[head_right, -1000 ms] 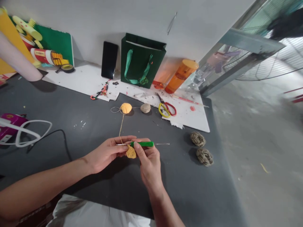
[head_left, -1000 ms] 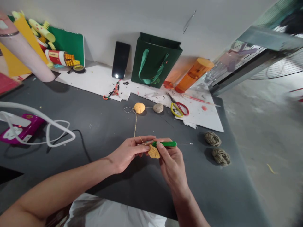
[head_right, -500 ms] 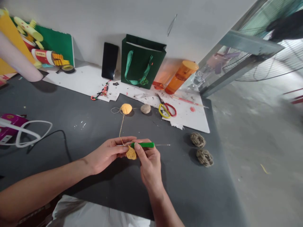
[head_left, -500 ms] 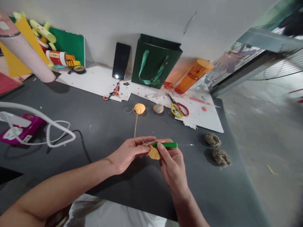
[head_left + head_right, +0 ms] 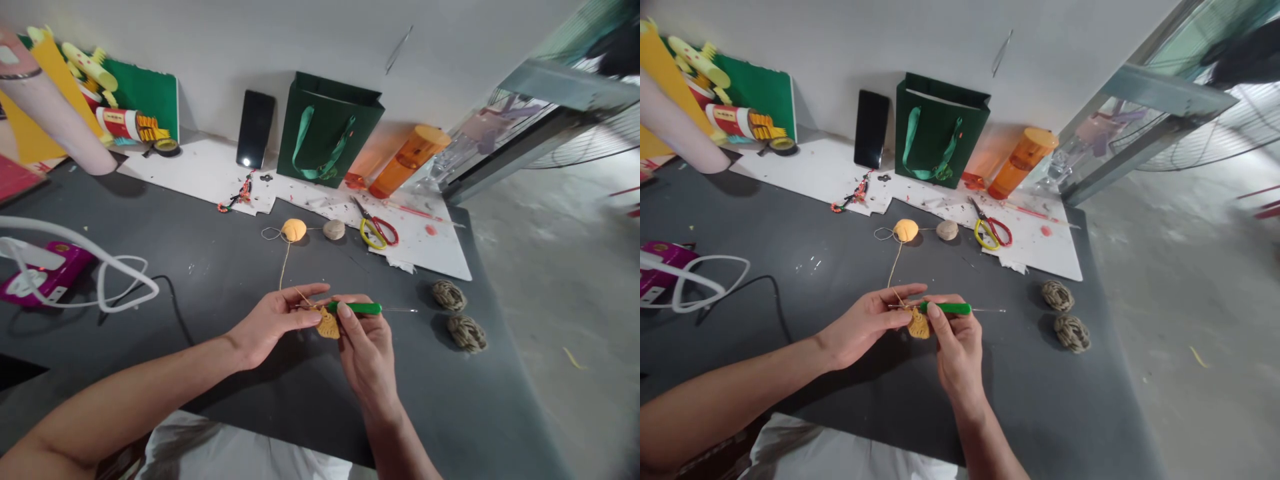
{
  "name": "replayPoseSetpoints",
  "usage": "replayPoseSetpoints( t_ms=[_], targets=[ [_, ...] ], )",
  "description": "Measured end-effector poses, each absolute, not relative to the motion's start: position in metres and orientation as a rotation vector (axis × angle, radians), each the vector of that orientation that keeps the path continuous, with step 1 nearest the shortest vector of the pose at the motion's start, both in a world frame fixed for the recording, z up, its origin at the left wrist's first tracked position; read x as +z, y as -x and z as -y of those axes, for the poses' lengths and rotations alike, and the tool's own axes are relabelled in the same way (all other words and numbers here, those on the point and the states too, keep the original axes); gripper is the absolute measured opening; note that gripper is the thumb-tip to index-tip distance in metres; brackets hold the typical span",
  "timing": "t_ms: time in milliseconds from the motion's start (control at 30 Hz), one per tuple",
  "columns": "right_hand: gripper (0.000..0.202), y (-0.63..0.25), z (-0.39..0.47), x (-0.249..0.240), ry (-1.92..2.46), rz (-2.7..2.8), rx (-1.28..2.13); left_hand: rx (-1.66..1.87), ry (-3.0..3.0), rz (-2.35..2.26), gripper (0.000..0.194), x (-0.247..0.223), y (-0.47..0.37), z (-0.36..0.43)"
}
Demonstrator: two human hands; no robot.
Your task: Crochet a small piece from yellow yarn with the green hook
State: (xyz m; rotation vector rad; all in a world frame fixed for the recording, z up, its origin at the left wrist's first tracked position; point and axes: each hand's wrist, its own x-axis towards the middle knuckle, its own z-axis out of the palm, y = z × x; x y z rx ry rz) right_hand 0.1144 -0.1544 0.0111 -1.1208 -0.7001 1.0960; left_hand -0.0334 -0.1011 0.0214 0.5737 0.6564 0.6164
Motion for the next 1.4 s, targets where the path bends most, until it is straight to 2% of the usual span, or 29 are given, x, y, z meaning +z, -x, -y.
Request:
replayPoseSetpoints(
  t_ms=[733, 1033, 1267, 1400],
  targets=[
    [0.021, -0.1171, 0.1535, 0.0137, 1.076, 0.752, 1.185, 0.609, -0.570, -0.669, 0.042, 0.0214, 0.0335, 0.1012],
    [0.012, -0.1185, 0.1607, 0.0057, 1.219, 0.846, 0.971, 0.617, -0.553, -0.667, 0.044, 0.0226, 0.0344, 0.0994],
    [0.018, -0.1189, 0.1562, 0.0122, 1.069, 0.758, 1.164, 0.589, -0.507, -0.656, 0.047, 0.0229, 0.0329, 0.0987],
    [0.021, -0.1216, 0.1550, 0.0125, 1.102, 0.774, 1.141, 0.581, -0.511, -0.664, 0.048, 0.0241, 0.0334, 0.0982]
  ],
)
